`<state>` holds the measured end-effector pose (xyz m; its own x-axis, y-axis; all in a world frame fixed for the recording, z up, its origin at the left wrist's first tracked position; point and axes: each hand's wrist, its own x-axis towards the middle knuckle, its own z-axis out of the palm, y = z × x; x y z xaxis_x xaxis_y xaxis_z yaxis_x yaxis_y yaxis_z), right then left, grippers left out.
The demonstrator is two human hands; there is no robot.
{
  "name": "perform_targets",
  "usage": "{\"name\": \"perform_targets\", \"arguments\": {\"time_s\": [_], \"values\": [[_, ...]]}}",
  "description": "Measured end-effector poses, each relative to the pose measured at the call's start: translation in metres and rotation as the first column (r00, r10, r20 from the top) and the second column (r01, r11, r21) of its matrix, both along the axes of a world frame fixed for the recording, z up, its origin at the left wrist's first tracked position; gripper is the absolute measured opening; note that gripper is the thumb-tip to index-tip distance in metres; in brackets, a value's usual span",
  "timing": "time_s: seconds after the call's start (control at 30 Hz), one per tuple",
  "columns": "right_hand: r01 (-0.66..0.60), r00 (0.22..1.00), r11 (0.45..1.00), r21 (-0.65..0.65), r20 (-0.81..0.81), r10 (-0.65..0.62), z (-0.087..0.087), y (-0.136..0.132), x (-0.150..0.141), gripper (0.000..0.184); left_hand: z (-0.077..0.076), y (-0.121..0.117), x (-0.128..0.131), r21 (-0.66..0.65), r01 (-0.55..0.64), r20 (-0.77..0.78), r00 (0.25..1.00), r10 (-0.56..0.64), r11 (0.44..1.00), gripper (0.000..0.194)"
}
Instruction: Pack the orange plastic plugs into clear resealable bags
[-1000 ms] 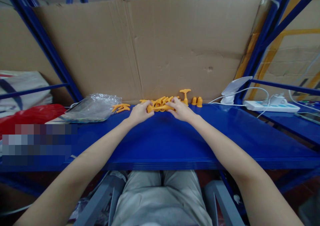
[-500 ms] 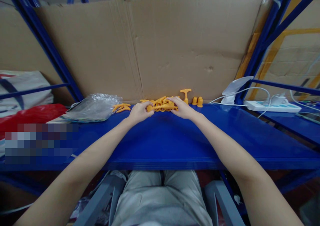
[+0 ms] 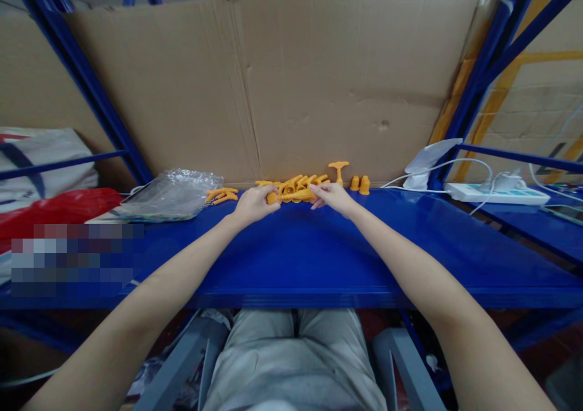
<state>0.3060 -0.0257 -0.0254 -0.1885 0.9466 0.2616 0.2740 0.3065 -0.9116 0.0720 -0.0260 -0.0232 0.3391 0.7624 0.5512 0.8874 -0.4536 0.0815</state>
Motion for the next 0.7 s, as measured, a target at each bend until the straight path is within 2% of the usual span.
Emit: {"name": "perform_targets", "arguments": {"time_s": [0.23, 0.43, 0.57, 0.7], "values": [[-0.131, 0.986, 0.99, -0.047, 0.103, 0.135, 0.0046, -0.0013, 0.0084, 0.023, -0.001, 0.0017, -0.0019, -0.003, -0.006, -0.001, 1.0, 0.006, 1.0, 0.031], [-0.105, 0.994, 0.983, -0.153, 0.014, 0.108, 0.008, -0.0074, 0.005, 0.038, -0.002, 0.0024, -0.0028, 0.016, 0.035, 0.023, 0.999, -0.036, 0.999, 0.03], [-0.11, 0.991, 0.977, -0.181, -0.093, 0.094, 0.0088, -0.0095, 0.001, 0.038, -0.001, 0.0016, -0.0022, 0.013, 0.047, 0.043, 0.998, -0.047, 0.999, 0.028], [-0.088, 0.994, 0.975, -0.206, -0.075, 0.074, 0.0068, -0.0086, -0.0001, 0.045, 0.001, 0.0003, -0.0017, 0.014, 0.067, 0.045, 0.997, -0.068, 0.998, 0.029]]}}
